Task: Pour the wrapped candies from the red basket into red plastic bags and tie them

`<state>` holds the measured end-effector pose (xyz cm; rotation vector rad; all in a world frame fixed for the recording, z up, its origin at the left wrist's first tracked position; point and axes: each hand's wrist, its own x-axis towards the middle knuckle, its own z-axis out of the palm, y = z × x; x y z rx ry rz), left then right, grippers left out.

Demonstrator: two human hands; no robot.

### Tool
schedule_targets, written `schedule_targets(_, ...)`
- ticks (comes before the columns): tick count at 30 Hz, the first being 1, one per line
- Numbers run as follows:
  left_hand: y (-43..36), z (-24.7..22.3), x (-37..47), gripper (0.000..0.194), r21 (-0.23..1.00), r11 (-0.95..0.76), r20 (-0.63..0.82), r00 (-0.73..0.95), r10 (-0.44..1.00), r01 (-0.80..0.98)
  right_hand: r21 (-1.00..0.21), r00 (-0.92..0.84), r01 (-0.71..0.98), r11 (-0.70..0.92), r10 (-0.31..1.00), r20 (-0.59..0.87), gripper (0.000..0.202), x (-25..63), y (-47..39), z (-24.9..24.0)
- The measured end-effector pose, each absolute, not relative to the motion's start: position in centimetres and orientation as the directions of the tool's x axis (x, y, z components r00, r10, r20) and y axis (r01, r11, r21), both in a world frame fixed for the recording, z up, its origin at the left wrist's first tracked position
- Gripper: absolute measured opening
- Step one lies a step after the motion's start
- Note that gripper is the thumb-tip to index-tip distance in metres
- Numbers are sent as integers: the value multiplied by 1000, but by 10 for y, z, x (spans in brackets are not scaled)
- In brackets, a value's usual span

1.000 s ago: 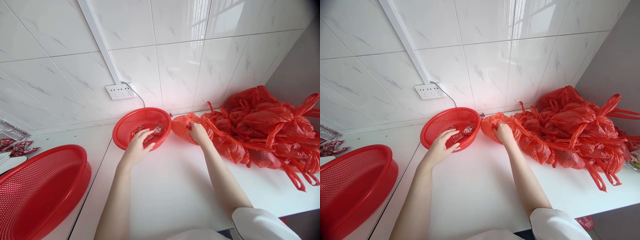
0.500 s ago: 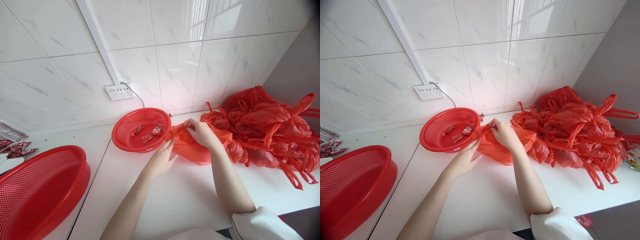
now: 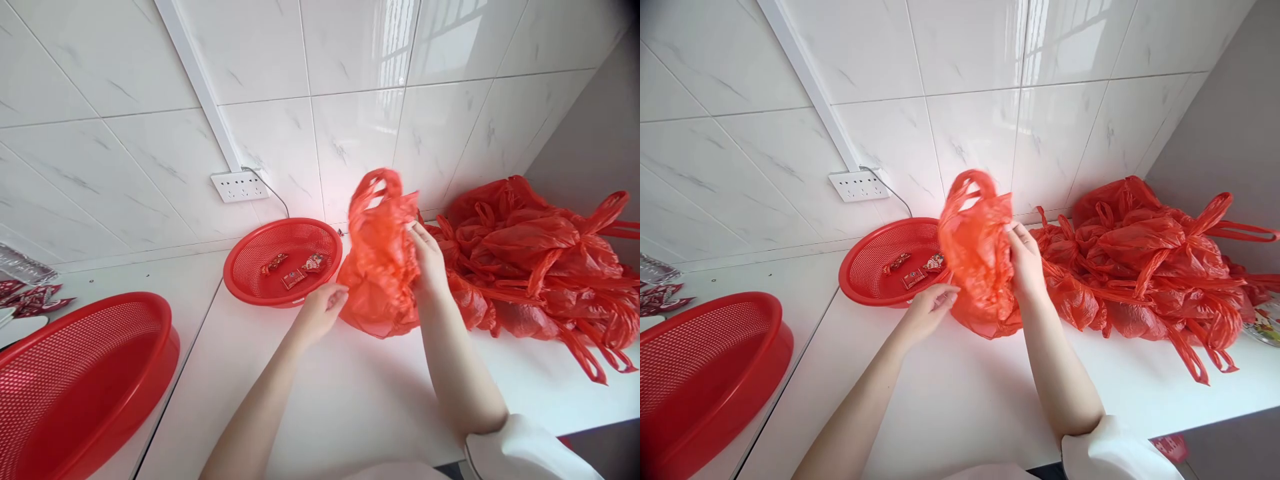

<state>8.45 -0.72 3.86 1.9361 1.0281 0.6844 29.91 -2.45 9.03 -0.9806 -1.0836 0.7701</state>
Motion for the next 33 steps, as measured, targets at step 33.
schedule_targets(33,-24,86,61,36,987,-150,118,388,914,52,-730,-250,427,533,846,472,27,239,-56,102)
